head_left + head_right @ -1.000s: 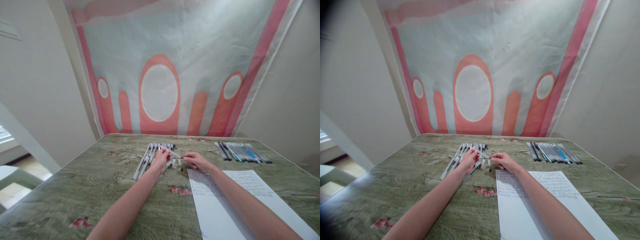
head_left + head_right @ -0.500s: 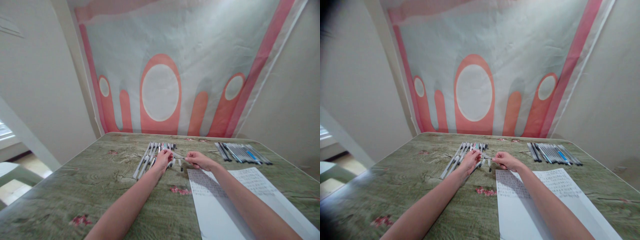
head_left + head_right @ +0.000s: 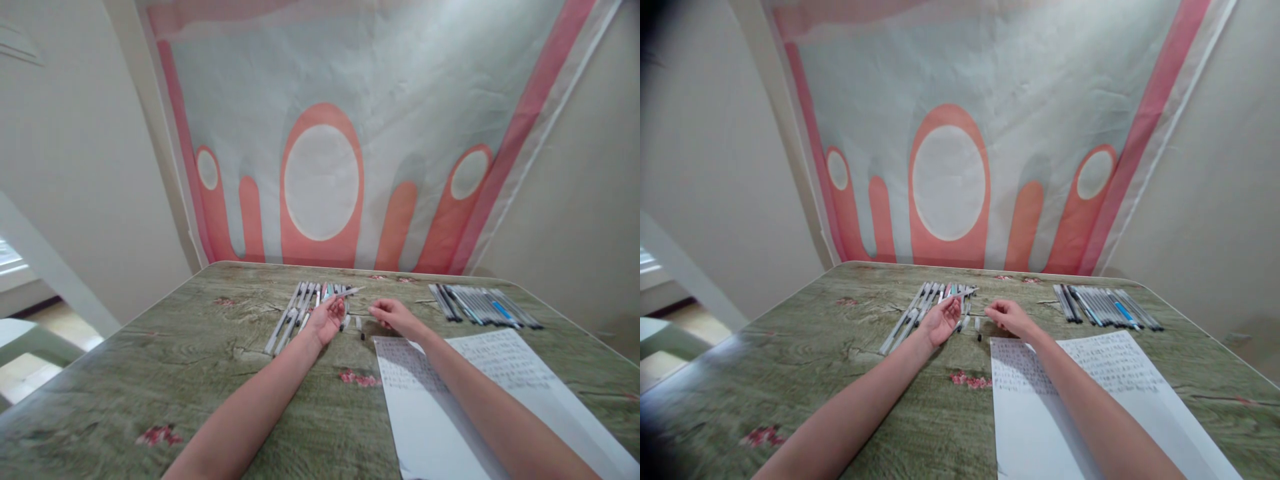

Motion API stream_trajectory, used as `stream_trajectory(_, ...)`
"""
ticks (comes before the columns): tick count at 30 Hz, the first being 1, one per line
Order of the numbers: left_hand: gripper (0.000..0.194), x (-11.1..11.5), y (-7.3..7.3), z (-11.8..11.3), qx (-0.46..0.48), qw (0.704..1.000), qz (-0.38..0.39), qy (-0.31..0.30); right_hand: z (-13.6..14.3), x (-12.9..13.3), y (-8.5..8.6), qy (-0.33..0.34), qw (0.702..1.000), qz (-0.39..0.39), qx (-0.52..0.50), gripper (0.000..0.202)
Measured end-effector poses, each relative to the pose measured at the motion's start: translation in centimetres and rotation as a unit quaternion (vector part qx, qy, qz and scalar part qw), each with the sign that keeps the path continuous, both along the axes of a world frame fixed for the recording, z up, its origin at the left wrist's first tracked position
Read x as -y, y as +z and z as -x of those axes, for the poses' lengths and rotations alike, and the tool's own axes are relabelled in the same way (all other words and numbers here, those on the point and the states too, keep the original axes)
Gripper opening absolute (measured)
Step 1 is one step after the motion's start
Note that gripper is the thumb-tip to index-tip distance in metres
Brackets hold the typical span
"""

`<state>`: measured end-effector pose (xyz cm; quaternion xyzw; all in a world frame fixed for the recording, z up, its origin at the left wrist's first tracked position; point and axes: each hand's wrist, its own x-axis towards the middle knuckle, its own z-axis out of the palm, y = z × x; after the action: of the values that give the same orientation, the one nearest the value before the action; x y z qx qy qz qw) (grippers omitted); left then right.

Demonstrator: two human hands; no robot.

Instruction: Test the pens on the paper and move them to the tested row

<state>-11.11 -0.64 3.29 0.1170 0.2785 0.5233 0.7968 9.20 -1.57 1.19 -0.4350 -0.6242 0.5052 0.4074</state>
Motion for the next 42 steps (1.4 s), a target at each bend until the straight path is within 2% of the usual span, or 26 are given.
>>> stream_trajectory(2,0.008,-0.1,0.0,0.2,0.011,1.000,0.001,0.004,0.2,0.2,-0.3,0.045,0.994,-0.060,0.082,0.030)
stream_trajectory(6,0.007,-0.1,-0.4,0.1,-0.005,1.000,-0.013,0.011,0.6,0.4,-0.3,0.135,0.964,-0.144,0.176,0.023)
stream_trajectory(10,0.006,-0.1,-0.7,-0.1,-0.039,0.998,-0.029,0.028,0.9,0.5,-0.3,0.158,0.939,-0.194,0.236,0.020)
stream_trajectory(13,0.006,-0.1,-0.9,-0.2,-0.049,0.996,-0.055,0.039,1.0,0.6,-0.3,0.161,0.935,-0.199,0.247,0.020)
stream_trajectory(16,0.005,0.1,-1.0,-0.4,-0.069,0.992,-0.091,0.051,0.9,0.7,-0.1,0.129,0.952,-0.188,0.206,0.021)
stream_trajectory(20,0.005,0.3,-1.3,-0.7,-0.097,0.985,-0.127,0.060,0.5,0.3,-0.1,0.025,0.990,-0.124,0.054,0.026)
stream_trajectory(23,0.007,0.5,-1.7,-1.0,-0.111,0.983,-0.131,0.063,0.4,0.0,-0.2,-0.028,0.993,-0.097,-0.057,0.036)
stream_trajectory(25,0.008,0.5,-1.9,-1.1,-0.115,0.983,-0.129,0.064,0.4,-0.1,-0.2,-0.046,0.991,-0.088,-0.092,0.041)
stream_trajectory(32,0.008,0.7,-2.0,-1.3,-0.119,0.982,-0.133,0.063,0.9,-0.1,0.0,-0.067,0.990,-0.042,-0.121,0.038)
stream_trajectory(42,0.013,0.7,-2.5,-1.3,-0.135,0.975,-0.158,0.076,1.1,0.1,-0.1,-0.069,0.991,-0.061,-0.098,0.035)
